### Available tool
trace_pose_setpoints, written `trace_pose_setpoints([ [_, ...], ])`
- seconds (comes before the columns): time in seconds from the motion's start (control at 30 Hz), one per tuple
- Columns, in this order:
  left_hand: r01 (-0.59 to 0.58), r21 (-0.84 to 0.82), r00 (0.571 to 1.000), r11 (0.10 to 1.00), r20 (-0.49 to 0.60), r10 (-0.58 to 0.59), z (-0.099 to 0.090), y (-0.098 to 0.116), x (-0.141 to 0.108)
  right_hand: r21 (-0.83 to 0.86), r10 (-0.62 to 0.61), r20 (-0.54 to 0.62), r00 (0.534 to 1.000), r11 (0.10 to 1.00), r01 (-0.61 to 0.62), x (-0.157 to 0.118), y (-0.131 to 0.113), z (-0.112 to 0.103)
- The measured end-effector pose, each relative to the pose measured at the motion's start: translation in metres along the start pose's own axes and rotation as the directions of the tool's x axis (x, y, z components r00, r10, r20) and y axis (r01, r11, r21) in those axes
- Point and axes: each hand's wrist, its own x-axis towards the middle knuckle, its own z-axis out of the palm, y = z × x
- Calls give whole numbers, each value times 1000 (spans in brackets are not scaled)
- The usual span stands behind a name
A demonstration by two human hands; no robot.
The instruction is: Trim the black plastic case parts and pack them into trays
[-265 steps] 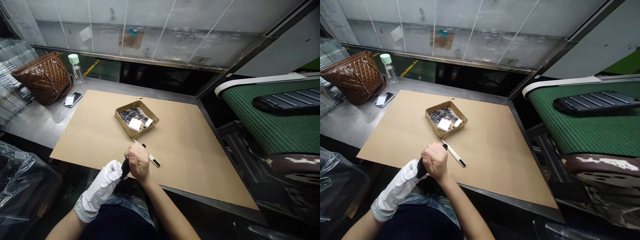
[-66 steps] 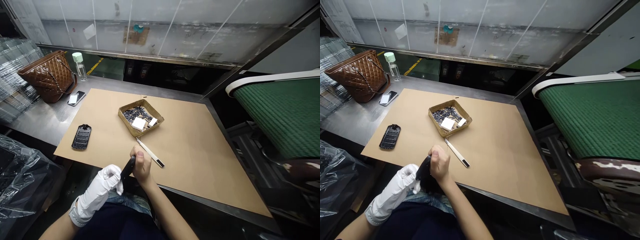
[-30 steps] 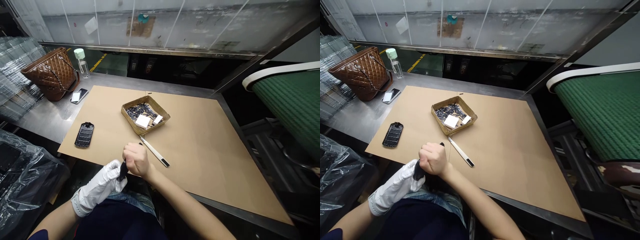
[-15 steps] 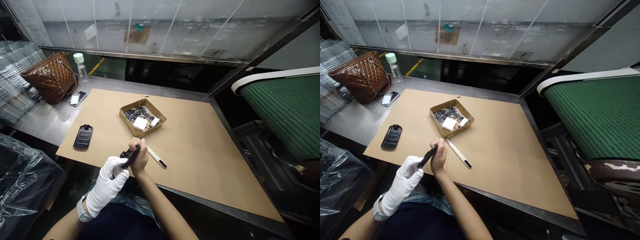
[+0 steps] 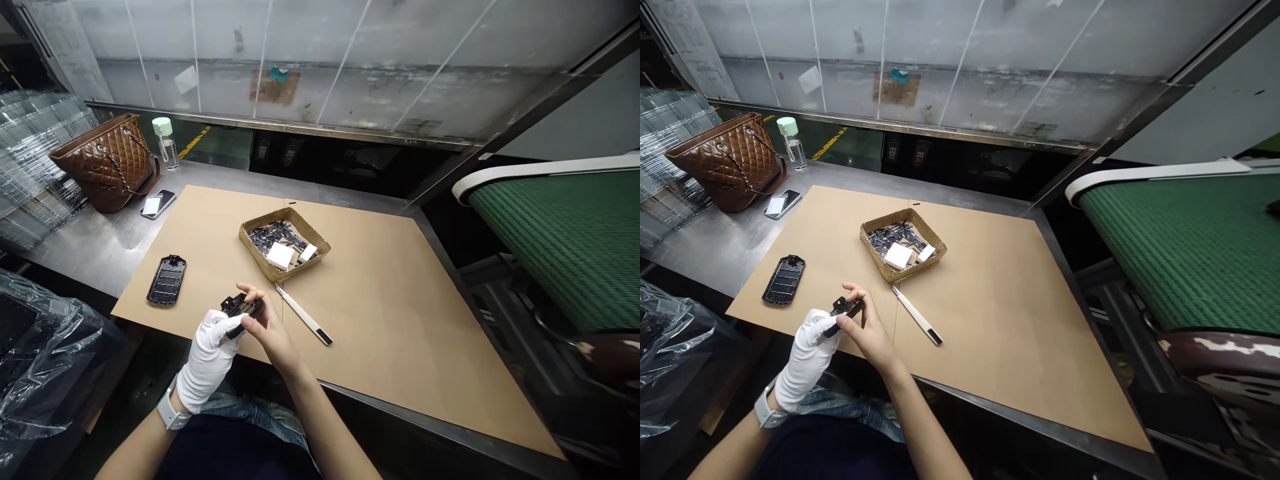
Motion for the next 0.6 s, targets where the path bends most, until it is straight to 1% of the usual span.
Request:
trace_pose_setpoints([
  [0.07, 1, -2, 1000, 1000, 7, -1, -1, 0, 1, 18, 17, 6, 1000, 1000, -18, -2, 2, -1],
  [0.23, 28, -7, 999, 1000, 30, -28, 0, -2, 0, 43, 28, -128, 991, 999, -23, -3, 5, 7],
  [0.4, 9, 26, 999, 1000, 31, -10, 1, -2, 0, 38, 80, -167, 983, 996, -74, -3, 4, 11],
  [0.47, 8, 18, 1000, 1000, 19, -8, 1, -1, 1, 14, 73, -156, 985, 997, -72, -4, 4, 9],
  [0.6, 36, -2, 999, 999, 5, -36, 3, -2, -1, -55, 45, -81, 996, 997, -49, -6, 5, 4],
])
